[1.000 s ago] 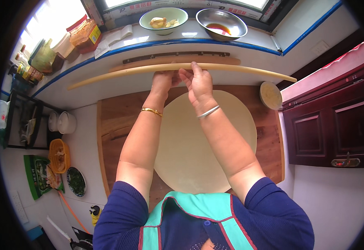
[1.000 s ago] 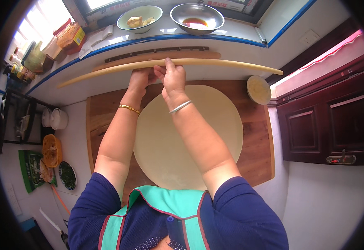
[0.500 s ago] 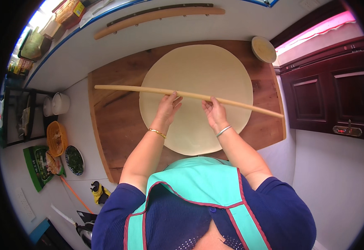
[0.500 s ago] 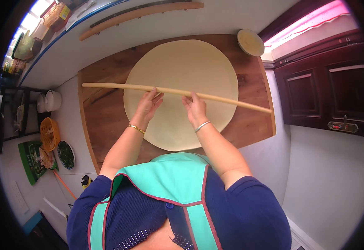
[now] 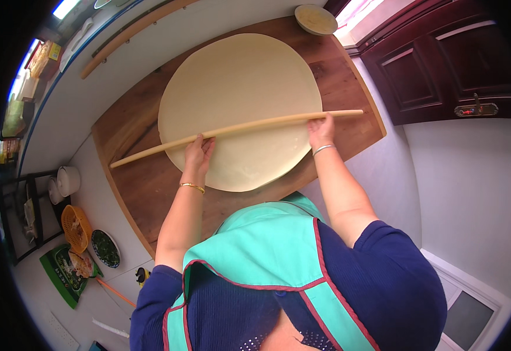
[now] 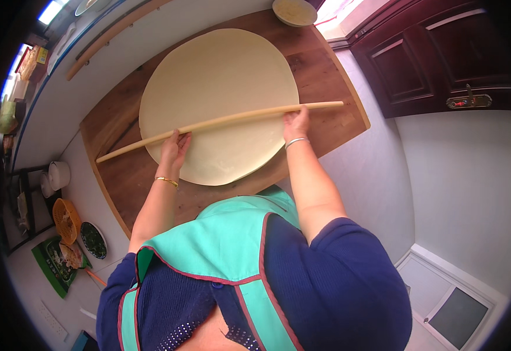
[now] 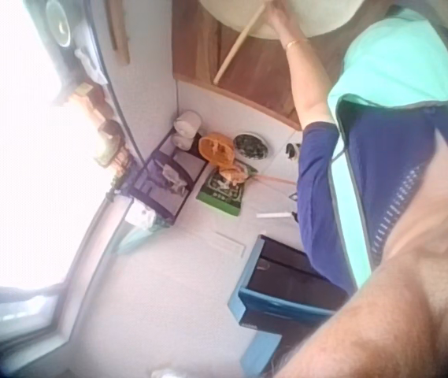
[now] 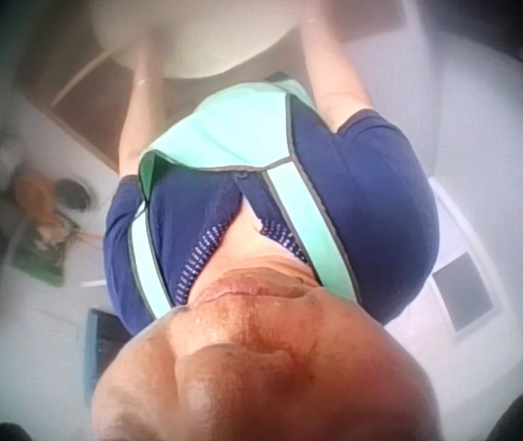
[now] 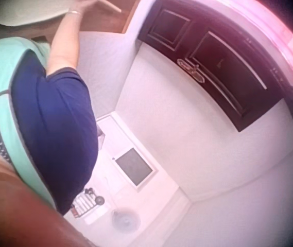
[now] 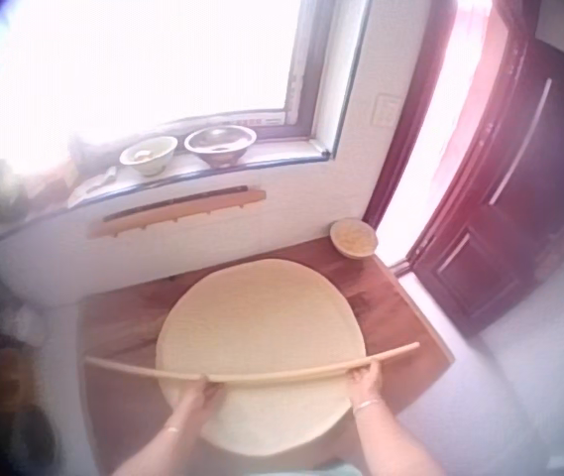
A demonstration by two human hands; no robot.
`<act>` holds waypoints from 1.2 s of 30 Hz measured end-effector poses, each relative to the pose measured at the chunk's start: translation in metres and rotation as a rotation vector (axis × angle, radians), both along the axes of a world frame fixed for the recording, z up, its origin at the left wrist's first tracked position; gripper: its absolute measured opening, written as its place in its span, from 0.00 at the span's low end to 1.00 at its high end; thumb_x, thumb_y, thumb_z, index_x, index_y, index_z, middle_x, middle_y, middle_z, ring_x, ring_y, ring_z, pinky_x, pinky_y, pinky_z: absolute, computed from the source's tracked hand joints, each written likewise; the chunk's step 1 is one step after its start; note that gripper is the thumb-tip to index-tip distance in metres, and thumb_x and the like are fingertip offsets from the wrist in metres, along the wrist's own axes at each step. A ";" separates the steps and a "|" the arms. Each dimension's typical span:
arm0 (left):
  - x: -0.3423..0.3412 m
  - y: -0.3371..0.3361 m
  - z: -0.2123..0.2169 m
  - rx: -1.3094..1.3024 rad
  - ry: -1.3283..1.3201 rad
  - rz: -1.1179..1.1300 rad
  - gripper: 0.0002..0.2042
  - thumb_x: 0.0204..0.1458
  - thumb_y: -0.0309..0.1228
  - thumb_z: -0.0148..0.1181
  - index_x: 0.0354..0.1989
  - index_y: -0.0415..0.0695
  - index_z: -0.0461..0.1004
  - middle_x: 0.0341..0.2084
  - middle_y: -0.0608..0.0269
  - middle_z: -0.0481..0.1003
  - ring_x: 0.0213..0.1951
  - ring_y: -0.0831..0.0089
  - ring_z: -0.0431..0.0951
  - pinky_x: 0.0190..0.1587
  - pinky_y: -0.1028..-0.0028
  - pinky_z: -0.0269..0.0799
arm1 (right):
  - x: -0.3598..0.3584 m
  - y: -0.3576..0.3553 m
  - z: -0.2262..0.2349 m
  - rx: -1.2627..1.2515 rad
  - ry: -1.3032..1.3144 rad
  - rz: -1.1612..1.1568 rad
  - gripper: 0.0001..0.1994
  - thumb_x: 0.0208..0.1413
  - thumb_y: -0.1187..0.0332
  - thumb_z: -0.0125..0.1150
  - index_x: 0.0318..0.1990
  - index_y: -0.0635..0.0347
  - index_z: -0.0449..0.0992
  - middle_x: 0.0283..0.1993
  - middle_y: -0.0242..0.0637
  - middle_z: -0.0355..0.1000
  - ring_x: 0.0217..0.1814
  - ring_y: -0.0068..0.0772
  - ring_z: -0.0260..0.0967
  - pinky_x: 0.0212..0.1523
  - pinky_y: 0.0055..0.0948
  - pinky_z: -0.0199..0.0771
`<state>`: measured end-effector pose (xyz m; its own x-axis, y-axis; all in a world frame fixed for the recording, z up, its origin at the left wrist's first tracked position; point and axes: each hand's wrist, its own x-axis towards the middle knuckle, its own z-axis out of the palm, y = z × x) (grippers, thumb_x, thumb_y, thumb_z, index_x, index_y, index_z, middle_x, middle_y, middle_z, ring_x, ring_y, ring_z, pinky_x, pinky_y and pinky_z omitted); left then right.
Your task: The person uses a wooden rolling pin to flatten and roll out a piece of dough on a wooden board, repeatedly rolling it around the pin and unfolding it to achieve a large circular shape.
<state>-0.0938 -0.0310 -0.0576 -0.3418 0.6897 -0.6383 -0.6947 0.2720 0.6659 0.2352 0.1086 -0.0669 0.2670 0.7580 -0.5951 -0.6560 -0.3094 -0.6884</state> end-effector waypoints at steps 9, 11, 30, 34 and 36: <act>0.077 0.002 0.003 -0.115 -0.018 -0.051 0.11 0.63 0.33 0.49 0.44 0.38 0.69 0.39 0.57 0.75 0.40 0.69 0.78 0.42 0.74 0.78 | 0.008 0.042 0.075 0.558 -0.867 0.055 0.13 0.57 0.73 0.47 0.47 0.70 0.71 0.45 0.41 0.73 0.43 0.32 0.73 0.45 0.29 0.74; 0.092 0.000 0.003 -0.117 -0.054 -0.065 0.11 0.63 0.34 0.50 0.45 0.38 0.69 0.39 0.57 0.76 0.40 0.68 0.79 0.42 0.74 0.78 | -0.018 0.069 0.090 0.569 -0.793 0.325 0.12 0.56 0.72 0.52 0.45 0.66 0.75 0.41 0.40 0.76 0.43 0.32 0.74 0.44 0.29 0.73; 0.124 0.182 0.070 0.093 0.443 -0.075 0.11 0.59 0.33 0.56 0.45 0.39 0.74 0.36 0.65 0.75 0.38 0.77 0.76 0.42 0.76 0.73 | -0.026 0.386 0.053 0.700 -1.594 0.921 0.15 0.50 0.62 0.62 0.45 0.54 0.80 0.43 0.48 0.76 0.49 0.48 0.73 0.52 0.40 0.71; 0.153 0.336 0.077 0.269 0.866 -0.297 0.15 0.55 0.33 0.59 0.49 0.40 0.73 0.41 0.59 0.76 0.40 0.73 0.77 0.44 0.74 0.73 | -0.004 0.392 0.067 0.690 -1.602 0.938 0.16 0.50 0.62 0.64 0.46 0.55 0.79 0.45 0.50 0.75 0.50 0.50 0.72 0.52 0.42 0.71; 0.168 0.400 0.074 0.369 1.420 -0.321 0.17 0.50 0.31 0.61 0.49 0.41 0.73 0.43 0.53 0.75 0.41 0.64 0.78 0.44 0.68 0.75 | 0.008 0.398 0.076 0.671 -1.590 0.973 0.18 0.49 0.64 0.65 0.49 0.56 0.77 0.48 0.50 0.73 0.51 0.51 0.71 0.53 0.42 0.71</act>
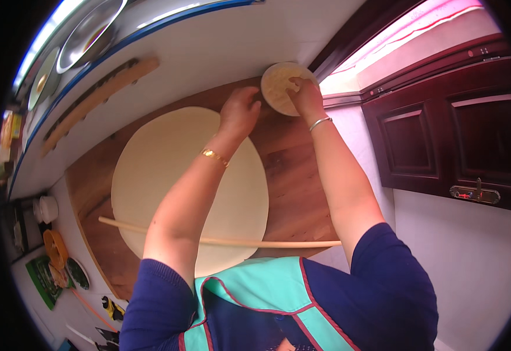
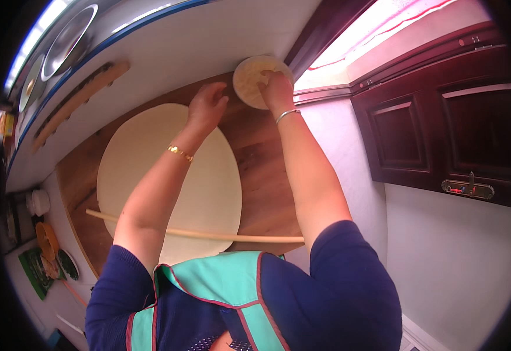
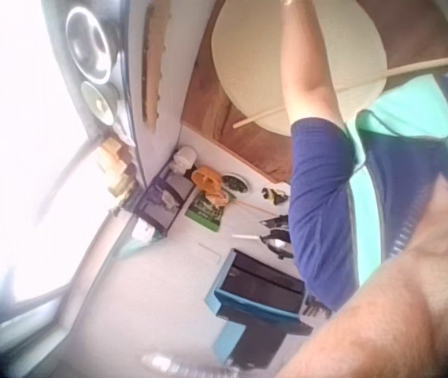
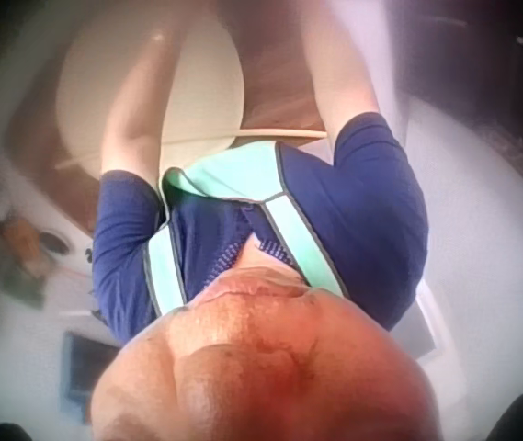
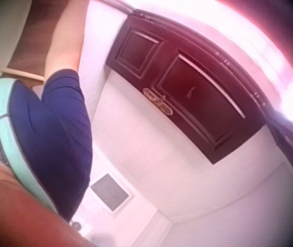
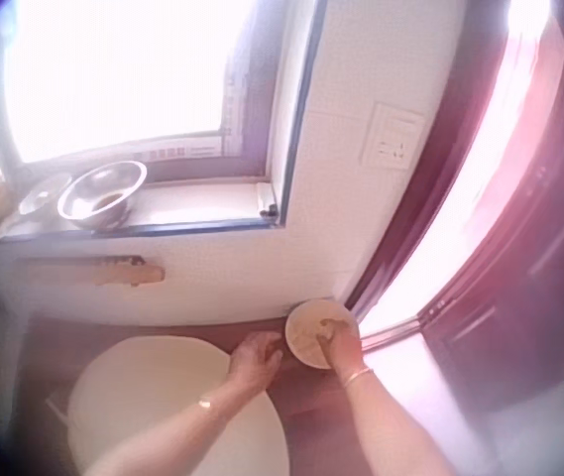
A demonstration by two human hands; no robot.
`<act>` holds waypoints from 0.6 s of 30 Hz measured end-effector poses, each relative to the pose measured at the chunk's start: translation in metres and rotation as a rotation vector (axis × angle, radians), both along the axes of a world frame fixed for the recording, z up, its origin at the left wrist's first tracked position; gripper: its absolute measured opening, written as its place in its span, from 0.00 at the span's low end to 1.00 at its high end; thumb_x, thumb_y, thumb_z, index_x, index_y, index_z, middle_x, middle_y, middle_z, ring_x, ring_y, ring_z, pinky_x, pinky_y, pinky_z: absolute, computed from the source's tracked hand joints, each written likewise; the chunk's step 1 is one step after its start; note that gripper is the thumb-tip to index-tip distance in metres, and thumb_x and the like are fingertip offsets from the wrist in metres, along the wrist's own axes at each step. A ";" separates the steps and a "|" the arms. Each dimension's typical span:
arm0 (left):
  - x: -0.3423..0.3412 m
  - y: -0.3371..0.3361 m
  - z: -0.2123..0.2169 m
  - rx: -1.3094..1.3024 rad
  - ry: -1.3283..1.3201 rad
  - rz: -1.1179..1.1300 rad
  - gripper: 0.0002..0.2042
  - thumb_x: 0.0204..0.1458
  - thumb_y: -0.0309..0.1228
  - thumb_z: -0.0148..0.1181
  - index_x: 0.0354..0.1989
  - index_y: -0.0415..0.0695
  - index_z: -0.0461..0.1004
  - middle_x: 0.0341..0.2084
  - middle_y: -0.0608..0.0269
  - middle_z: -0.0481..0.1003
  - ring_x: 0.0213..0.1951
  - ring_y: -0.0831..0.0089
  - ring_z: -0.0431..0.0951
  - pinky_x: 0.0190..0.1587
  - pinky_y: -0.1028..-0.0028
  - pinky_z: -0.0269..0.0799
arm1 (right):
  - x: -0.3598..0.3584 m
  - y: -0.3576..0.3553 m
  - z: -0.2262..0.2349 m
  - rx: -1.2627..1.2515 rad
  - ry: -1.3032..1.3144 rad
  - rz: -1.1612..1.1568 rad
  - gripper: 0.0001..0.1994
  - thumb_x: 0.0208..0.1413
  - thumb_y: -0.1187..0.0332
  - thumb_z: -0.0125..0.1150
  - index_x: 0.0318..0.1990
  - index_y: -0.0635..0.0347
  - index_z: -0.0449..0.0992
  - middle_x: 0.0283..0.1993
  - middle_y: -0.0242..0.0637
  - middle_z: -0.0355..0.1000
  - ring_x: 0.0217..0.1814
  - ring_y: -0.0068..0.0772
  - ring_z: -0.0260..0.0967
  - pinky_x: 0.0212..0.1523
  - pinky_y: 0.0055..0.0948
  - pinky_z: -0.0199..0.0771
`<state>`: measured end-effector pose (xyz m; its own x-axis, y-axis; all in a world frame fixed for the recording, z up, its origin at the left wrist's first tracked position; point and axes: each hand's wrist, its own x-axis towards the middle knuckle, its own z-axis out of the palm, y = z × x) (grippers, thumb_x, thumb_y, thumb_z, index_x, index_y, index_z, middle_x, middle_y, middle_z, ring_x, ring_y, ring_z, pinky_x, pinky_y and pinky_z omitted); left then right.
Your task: The person uses a wooden rolling pin to flatten and roll out a piece of dough on a wooden board, repeatedly rolling it around the pin and unfolding it to achieve a large circular shape.
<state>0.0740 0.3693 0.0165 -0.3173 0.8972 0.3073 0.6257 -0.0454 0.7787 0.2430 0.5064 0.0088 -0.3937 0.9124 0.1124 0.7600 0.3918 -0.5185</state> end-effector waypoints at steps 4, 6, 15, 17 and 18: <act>0.023 0.090 -0.013 0.034 0.384 -0.134 0.17 0.46 0.28 0.61 0.47 0.42 0.74 0.44 0.51 0.74 0.45 0.55 0.76 0.44 0.61 0.75 | 0.010 0.016 0.005 -0.071 -0.060 -0.014 0.24 0.47 0.66 0.67 0.54 0.56 0.73 0.54 0.48 0.69 0.56 0.49 0.68 0.54 0.41 0.72; 0.030 0.116 -0.020 -0.225 0.549 -0.163 0.16 0.45 0.28 0.60 0.45 0.42 0.74 0.47 0.51 0.73 0.47 0.53 0.76 0.44 0.58 0.76 | 0.009 0.023 -0.001 0.027 -0.125 0.050 0.25 0.47 0.66 0.67 0.55 0.56 0.73 0.57 0.52 0.67 0.53 0.52 0.70 0.53 0.40 0.71; 0.027 0.121 -0.012 -0.264 0.580 -0.276 0.07 0.47 0.29 0.61 0.35 0.45 0.80 0.32 0.55 0.79 0.36 0.55 0.79 0.41 0.61 0.76 | 0.004 0.019 -0.006 0.038 -0.117 0.053 0.08 0.52 0.71 0.56 0.35 0.58 0.80 0.40 0.48 0.75 0.44 0.48 0.75 0.44 0.40 0.75; 0.019 0.092 0.003 -0.216 0.470 -0.242 0.08 0.47 0.28 0.62 0.36 0.44 0.80 0.33 0.55 0.79 0.35 0.56 0.79 0.40 0.62 0.76 | 0.008 0.001 0.015 0.114 -0.060 0.099 0.07 0.51 0.71 0.57 0.35 0.58 0.80 0.39 0.47 0.75 0.43 0.48 0.74 0.43 0.40 0.74; 0.014 0.073 0.011 -0.039 0.352 -0.249 0.08 0.47 0.27 0.62 0.36 0.43 0.80 0.33 0.56 0.79 0.34 0.57 0.79 0.39 0.63 0.75 | 0.010 -0.012 0.026 0.099 0.003 0.145 0.07 0.51 0.71 0.58 0.36 0.58 0.80 0.39 0.47 0.75 0.42 0.47 0.75 0.42 0.39 0.74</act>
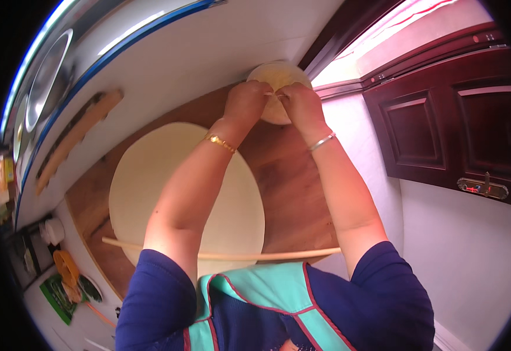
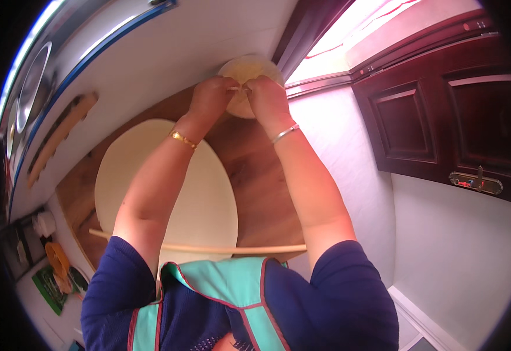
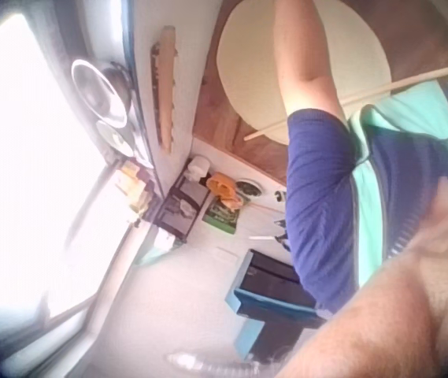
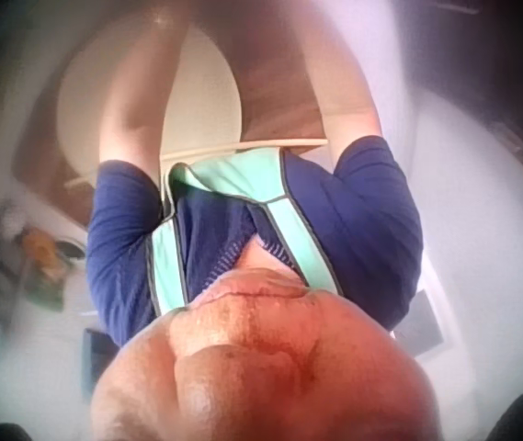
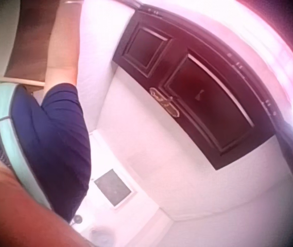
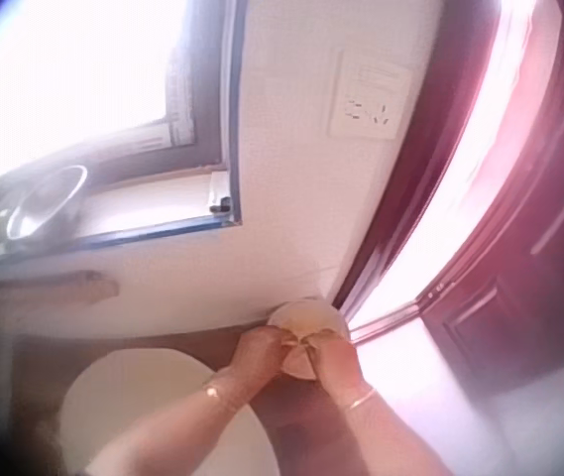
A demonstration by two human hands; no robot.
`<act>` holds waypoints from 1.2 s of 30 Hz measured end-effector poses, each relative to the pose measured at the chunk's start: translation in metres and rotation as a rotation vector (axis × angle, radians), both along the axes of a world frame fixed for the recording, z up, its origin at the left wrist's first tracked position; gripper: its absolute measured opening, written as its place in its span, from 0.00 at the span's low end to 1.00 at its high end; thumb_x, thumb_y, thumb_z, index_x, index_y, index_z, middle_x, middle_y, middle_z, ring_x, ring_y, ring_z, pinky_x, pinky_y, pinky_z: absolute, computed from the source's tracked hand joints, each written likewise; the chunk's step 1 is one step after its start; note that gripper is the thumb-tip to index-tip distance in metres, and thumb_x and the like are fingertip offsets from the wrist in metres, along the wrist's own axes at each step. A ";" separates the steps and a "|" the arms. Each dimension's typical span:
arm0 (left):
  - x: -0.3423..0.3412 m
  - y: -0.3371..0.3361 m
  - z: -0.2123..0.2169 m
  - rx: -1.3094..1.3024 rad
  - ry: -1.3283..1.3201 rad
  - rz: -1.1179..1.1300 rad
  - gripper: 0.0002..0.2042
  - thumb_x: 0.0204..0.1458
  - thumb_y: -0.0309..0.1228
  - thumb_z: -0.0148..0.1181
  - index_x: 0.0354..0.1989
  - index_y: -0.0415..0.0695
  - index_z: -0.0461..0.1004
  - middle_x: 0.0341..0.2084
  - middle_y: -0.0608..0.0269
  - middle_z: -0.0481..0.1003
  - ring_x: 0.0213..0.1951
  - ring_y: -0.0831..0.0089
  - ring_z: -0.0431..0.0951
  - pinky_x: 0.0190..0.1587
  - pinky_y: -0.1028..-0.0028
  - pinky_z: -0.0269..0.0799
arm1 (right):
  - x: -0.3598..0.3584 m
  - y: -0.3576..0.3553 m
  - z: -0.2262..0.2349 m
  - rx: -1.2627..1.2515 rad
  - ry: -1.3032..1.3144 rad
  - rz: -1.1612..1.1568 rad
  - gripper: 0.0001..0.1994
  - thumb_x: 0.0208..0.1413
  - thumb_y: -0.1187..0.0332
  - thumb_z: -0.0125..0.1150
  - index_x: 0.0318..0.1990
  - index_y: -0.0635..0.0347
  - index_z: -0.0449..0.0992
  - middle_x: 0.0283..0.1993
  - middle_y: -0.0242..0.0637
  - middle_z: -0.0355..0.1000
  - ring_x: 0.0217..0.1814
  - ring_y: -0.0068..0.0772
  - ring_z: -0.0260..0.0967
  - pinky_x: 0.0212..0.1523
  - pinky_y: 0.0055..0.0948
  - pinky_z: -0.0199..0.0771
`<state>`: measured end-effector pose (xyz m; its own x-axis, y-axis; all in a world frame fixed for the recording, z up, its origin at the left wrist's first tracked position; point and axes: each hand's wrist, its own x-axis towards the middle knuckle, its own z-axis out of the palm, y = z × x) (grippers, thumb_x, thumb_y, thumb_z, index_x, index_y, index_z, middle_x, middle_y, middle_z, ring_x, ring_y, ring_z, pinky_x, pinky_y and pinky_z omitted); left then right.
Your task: The person uses a wooden rolling pin to flatten and roll out a piece of dough on a wooden board, repeatedly rolling it around the pin and unfolding it to achieve a large circular shape.
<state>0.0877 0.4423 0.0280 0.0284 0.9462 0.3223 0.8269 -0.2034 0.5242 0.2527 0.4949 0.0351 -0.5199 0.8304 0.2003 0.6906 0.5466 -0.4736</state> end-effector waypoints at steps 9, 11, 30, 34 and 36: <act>-0.037 -0.251 0.069 -0.174 -0.291 0.053 0.09 0.44 0.19 0.63 0.36 0.41 0.78 0.31 0.57 0.79 0.33 0.62 0.79 0.35 0.69 0.75 | -0.060 -0.218 0.002 -1.763 1.084 0.116 0.11 0.62 0.67 0.51 0.47 0.61 0.73 0.41 0.34 0.73 0.43 0.25 0.71 0.44 0.25 0.75; -0.040 -0.302 0.072 -0.259 -0.114 -0.005 0.10 0.41 0.21 0.65 0.35 0.43 0.77 0.38 0.60 0.78 0.40 0.58 0.78 0.39 0.67 0.76 | -0.077 -0.270 -0.016 -1.902 1.111 0.026 0.12 0.63 0.65 0.50 0.47 0.60 0.73 0.42 0.35 0.72 0.45 0.26 0.70 0.46 0.26 0.74; -0.115 -0.585 0.015 -0.236 -0.327 0.441 0.09 0.50 0.28 0.62 0.39 0.43 0.77 0.37 0.56 0.77 0.41 0.59 0.77 0.43 0.65 0.74 | -0.209 -0.304 0.011 -0.693 -0.275 0.469 0.12 0.47 0.71 0.60 0.40 0.61 0.80 0.30 0.37 0.76 0.33 0.28 0.73 0.38 0.34 0.74; -0.130 -0.609 0.010 -0.246 -0.414 0.537 0.09 0.49 0.27 0.62 0.40 0.42 0.77 0.37 0.57 0.77 0.39 0.62 0.78 0.42 0.68 0.74 | -0.220 -0.281 0.011 -0.918 0.287 0.030 0.09 0.53 0.73 0.57 0.42 0.62 0.78 0.31 0.35 0.73 0.31 0.24 0.70 0.32 0.30 0.73; -0.135 -0.616 0.005 -0.273 -0.472 0.557 0.10 0.49 0.27 0.62 0.40 0.42 0.77 0.36 0.57 0.77 0.38 0.64 0.78 0.42 0.69 0.74 | -0.192 -0.270 0.015 -0.925 0.530 -0.087 0.08 0.56 0.75 0.57 0.42 0.64 0.76 0.31 0.33 0.72 0.32 0.22 0.70 0.29 0.23 0.73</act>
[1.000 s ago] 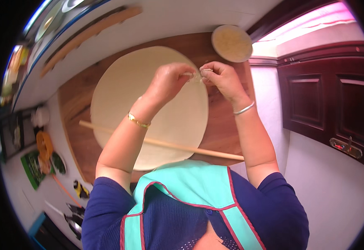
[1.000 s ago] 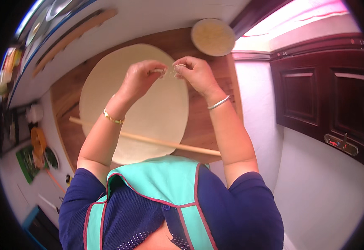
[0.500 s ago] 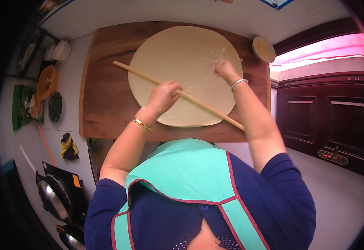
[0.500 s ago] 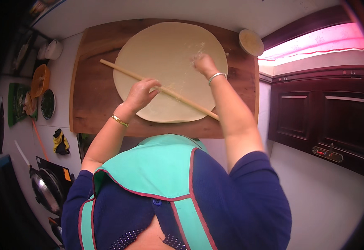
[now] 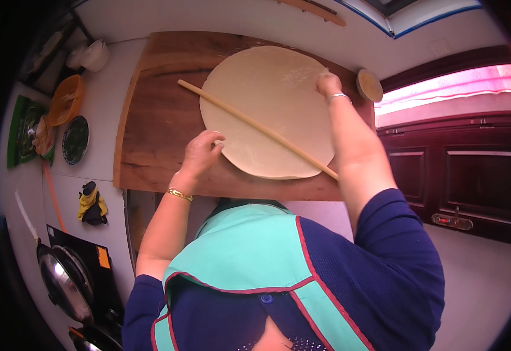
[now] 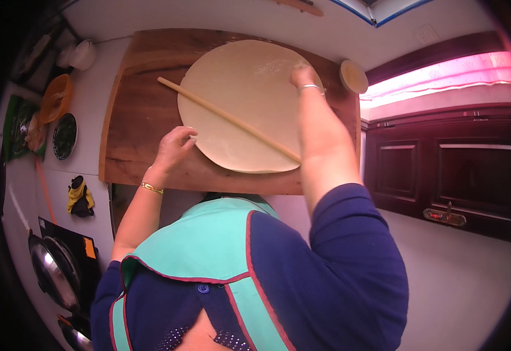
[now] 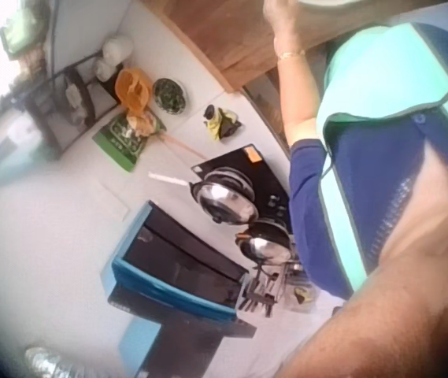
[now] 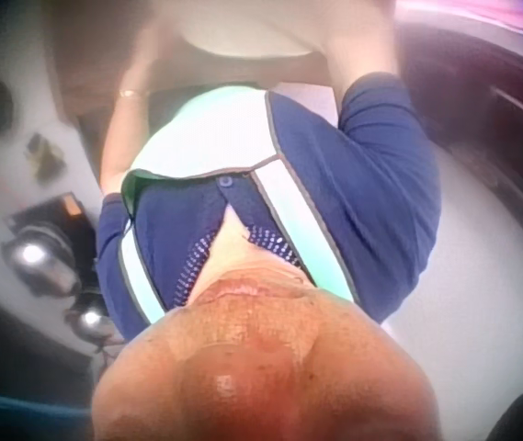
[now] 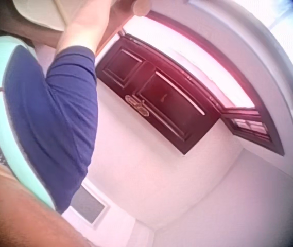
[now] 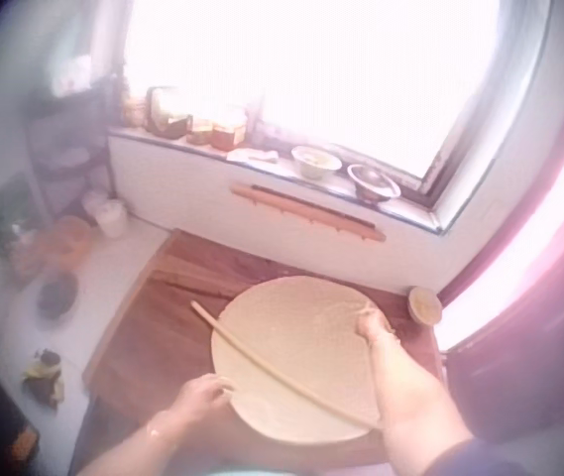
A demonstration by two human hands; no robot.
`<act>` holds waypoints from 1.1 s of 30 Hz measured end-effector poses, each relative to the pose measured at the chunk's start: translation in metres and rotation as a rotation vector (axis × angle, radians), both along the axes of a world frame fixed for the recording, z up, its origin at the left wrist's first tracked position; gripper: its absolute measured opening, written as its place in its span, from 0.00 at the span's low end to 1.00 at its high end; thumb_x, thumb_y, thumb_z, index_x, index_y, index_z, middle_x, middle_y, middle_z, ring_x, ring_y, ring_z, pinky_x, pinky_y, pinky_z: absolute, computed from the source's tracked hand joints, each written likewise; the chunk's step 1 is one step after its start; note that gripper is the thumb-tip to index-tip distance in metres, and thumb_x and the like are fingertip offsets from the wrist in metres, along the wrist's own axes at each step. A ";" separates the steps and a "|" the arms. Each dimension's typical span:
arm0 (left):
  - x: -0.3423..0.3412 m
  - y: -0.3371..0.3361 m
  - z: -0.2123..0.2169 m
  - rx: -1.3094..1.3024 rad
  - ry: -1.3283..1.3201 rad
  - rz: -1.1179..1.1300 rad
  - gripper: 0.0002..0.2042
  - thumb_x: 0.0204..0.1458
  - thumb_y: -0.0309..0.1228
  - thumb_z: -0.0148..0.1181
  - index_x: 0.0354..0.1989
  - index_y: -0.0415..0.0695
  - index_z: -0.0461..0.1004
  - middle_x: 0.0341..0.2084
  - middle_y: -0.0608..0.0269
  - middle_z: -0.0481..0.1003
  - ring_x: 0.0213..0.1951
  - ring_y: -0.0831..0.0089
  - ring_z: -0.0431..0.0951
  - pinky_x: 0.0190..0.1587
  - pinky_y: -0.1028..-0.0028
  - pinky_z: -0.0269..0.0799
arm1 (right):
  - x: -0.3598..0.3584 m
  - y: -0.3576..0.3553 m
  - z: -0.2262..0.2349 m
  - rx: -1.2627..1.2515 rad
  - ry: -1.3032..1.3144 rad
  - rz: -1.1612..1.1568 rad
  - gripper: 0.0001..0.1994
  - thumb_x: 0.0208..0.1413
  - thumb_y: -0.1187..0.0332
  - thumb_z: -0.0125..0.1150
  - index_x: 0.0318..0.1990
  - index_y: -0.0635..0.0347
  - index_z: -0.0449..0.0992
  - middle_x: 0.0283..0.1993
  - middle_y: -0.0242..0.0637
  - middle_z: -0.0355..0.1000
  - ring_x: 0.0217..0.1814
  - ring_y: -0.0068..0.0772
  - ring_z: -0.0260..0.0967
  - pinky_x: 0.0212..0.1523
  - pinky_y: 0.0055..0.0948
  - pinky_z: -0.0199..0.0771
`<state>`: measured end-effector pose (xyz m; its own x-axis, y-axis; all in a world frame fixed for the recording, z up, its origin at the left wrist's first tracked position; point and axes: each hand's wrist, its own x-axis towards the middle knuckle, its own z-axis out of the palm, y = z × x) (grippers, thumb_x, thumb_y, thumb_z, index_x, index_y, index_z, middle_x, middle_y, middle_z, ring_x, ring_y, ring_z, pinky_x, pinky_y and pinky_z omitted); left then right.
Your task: The person uses a wooden rolling pin to flatten and roll out a piece of dough on a wooden board, repeatedly rolling it around the pin and unfolding it to achieve a large circular shape.
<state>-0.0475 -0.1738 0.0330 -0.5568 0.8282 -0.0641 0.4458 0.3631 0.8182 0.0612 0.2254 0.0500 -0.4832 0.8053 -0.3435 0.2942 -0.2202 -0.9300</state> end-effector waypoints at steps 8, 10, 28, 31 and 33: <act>0.007 0.012 -0.030 -0.023 -0.042 0.096 0.10 0.52 0.31 0.60 0.41 0.43 0.78 0.38 0.57 0.78 0.40 0.65 0.79 0.43 0.69 0.75 | 0.131 -0.059 -0.027 0.237 -0.955 0.742 0.07 0.52 0.76 0.58 0.37 0.67 0.79 0.33 0.39 0.77 0.32 0.28 0.74 0.34 0.28 0.76; 0.014 0.019 -0.037 0.072 -0.026 -0.006 0.10 0.50 0.30 0.60 0.41 0.44 0.77 0.38 0.54 0.77 0.41 0.61 0.78 0.46 0.66 0.74 | 0.122 -0.081 -0.038 0.306 -0.348 0.079 0.07 0.53 0.75 0.58 0.36 0.66 0.80 0.33 0.38 0.78 0.36 0.24 0.74 0.38 0.26 0.75; 0.088 0.031 -0.070 -0.120 -1.273 0.416 0.15 0.59 0.35 0.55 0.49 0.39 0.67 0.42 0.56 0.74 0.42 0.64 0.77 0.42 0.69 0.78 | 0.164 -0.147 -0.091 0.906 -0.407 0.390 0.15 0.45 0.77 0.60 0.43 0.54 0.78 0.40 0.40 0.72 0.48 0.46 0.67 0.50 0.39 0.70; 0.107 0.052 -0.056 -0.238 -1.406 0.424 0.16 0.58 0.32 0.53 0.49 0.33 0.66 0.44 0.52 0.73 0.40 0.62 0.79 0.41 0.69 0.80 | 0.167 -0.129 -0.096 0.942 -0.345 0.357 0.15 0.45 0.77 0.59 0.43 0.54 0.78 0.41 0.39 0.72 0.48 0.46 0.67 0.50 0.39 0.71; 0.111 0.073 -0.046 -0.286 -1.444 0.383 0.16 0.58 0.32 0.53 0.49 0.33 0.66 0.45 0.52 0.73 0.40 0.61 0.79 0.42 0.68 0.80 | 0.169 -0.112 -0.095 0.861 -0.340 0.430 0.15 0.45 0.77 0.58 0.42 0.55 0.79 0.40 0.40 0.72 0.46 0.46 0.68 0.49 0.39 0.71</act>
<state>0.0633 -0.1012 -0.0125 -0.0504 0.5185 -0.8536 -0.8054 0.4842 0.3417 0.2306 0.1130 -0.0453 -0.7748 0.6248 0.0968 0.4687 0.6703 -0.5753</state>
